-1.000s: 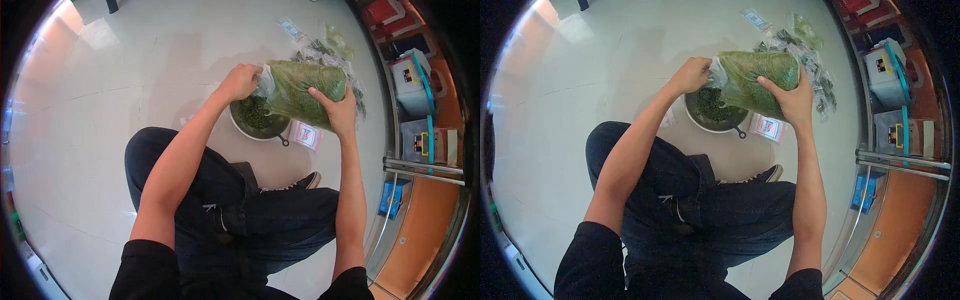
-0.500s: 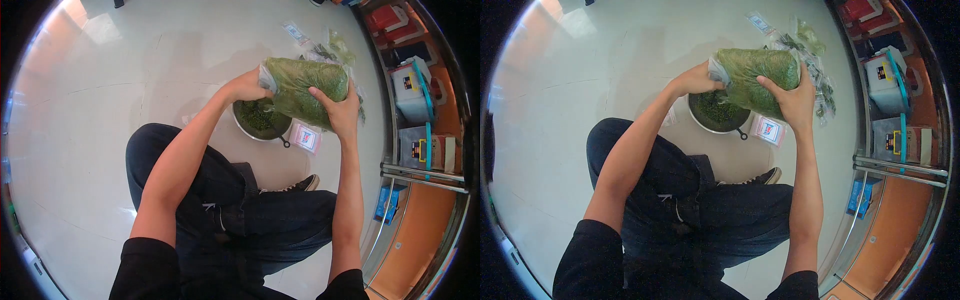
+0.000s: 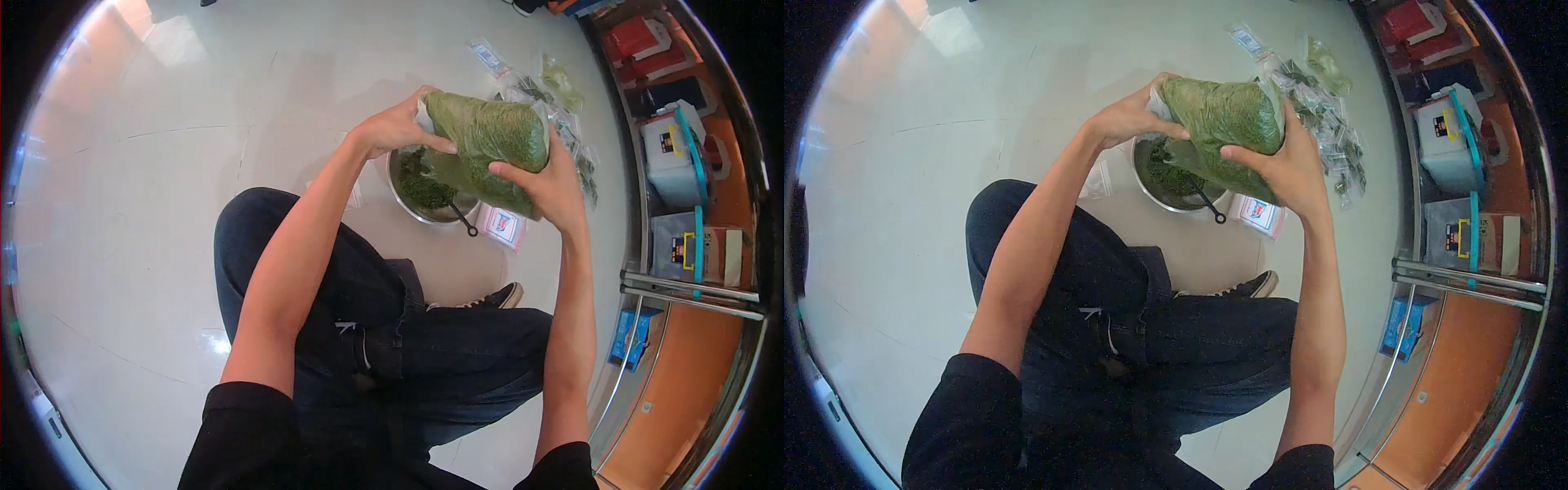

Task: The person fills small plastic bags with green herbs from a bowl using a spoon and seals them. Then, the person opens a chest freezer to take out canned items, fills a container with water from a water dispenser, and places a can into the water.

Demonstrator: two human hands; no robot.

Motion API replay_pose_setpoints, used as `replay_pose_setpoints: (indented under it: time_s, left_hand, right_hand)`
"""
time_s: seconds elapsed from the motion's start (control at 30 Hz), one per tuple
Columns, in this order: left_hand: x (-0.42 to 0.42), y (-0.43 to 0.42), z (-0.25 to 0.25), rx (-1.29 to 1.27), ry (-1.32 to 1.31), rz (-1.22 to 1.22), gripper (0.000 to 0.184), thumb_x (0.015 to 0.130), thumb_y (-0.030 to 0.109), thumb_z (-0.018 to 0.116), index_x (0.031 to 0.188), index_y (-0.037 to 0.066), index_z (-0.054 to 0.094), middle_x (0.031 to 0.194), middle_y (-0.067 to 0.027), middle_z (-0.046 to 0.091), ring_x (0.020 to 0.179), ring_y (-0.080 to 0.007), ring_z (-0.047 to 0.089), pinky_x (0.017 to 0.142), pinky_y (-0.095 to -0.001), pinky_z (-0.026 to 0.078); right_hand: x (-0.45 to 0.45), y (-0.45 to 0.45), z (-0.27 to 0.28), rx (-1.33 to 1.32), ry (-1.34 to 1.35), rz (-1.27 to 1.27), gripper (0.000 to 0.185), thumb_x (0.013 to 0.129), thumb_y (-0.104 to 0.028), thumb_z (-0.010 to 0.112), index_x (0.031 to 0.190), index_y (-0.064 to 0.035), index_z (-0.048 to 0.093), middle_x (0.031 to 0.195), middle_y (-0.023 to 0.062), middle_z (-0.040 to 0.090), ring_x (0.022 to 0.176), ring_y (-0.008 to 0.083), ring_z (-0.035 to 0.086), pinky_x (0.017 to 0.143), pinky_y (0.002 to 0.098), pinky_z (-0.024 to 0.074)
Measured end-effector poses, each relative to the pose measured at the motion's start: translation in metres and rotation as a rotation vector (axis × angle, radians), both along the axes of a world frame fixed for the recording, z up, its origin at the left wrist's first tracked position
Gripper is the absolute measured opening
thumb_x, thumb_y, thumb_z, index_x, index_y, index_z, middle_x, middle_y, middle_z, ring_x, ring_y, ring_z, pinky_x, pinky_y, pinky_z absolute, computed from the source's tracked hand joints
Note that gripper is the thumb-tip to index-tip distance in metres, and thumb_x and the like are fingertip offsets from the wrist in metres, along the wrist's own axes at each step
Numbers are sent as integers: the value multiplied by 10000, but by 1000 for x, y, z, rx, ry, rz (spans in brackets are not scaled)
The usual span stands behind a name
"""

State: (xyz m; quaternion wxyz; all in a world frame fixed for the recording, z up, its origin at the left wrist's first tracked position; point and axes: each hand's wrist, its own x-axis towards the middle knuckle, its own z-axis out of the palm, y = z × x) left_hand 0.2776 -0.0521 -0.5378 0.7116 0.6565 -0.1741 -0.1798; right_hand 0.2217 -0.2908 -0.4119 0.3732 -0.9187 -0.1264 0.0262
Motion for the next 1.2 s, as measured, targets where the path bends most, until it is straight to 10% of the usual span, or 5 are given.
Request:
replay_pose_setpoints:
  time_s: [0.17, 0.47, 1.2]
  left_hand:
    - [-3, 1, 2, -73, 88, -15, 865, 721, 182, 910, 1422, 57, 418, 1299, -129, 590, 1275, -257, 517, 1114, -408, 383]
    - [-7, -4, 14, -18, 126, -7, 783, 722, 192, 908, 1372, 31, 500, 1314, -137, 587, 1279, -262, 525, 1097, -413, 411]
    - [4, -12, -14, -213, 200, -51, 816, 705, 194, 915, 1391, 41, 499, 1328, -149, 596, 1288, -271, 534, 1114, -422, 417]
  right_hand:
    - [-10, 11, -2, 69, -18, -36, 778, 733, -214, 876, 1347, 38, 471, 1210, 222, 663, 1094, 306, 676, 947, 398, 524]
    - [-18, -5, -14, 32, -15, 100, 1126, 663, -149, 902, 1545, -54, 210, 1285, 220, 620, 1214, 326, 607, 1070, 424, 444]
    - [-27, -1, -3, 36, -290, -80, 686, 810, -101, 810, 1400, 46, 491, 1150, 220, 704, 1057, 249, 697, 905, 367, 544]
